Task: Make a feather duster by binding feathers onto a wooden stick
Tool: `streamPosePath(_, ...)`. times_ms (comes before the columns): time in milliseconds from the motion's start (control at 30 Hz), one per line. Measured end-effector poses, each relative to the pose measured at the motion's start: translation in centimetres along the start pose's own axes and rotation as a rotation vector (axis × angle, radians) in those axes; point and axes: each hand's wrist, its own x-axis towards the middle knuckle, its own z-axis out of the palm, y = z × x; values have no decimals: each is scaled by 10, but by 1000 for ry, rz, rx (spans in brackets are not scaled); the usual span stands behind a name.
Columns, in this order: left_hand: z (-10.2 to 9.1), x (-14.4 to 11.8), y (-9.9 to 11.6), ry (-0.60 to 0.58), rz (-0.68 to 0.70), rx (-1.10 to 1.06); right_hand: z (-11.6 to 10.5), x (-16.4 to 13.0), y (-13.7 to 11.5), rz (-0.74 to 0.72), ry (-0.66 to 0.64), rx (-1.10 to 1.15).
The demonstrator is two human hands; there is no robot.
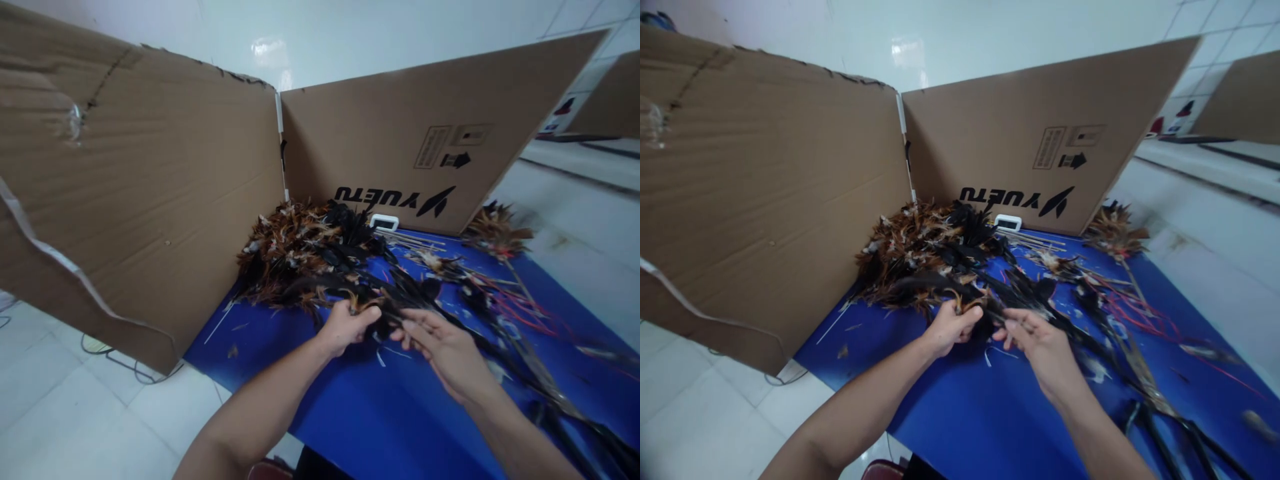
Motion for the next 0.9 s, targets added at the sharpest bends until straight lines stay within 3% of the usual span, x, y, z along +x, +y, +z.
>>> streamPosePath(233,-1,3,-4,65,-19,-35,10,-4,8,22,-63,-275)
streamPosePath(500,-4,5,-2,91,-17,-29,6,-5,13,11,-50,-346)
streamPosePath(767,-3,5,-3,67,8,-47,1,-6,25,-489,47,-785)
streamPosePath(900,-4,5,-2,91,20,-43,-4,-4,30,-565,36,-863)
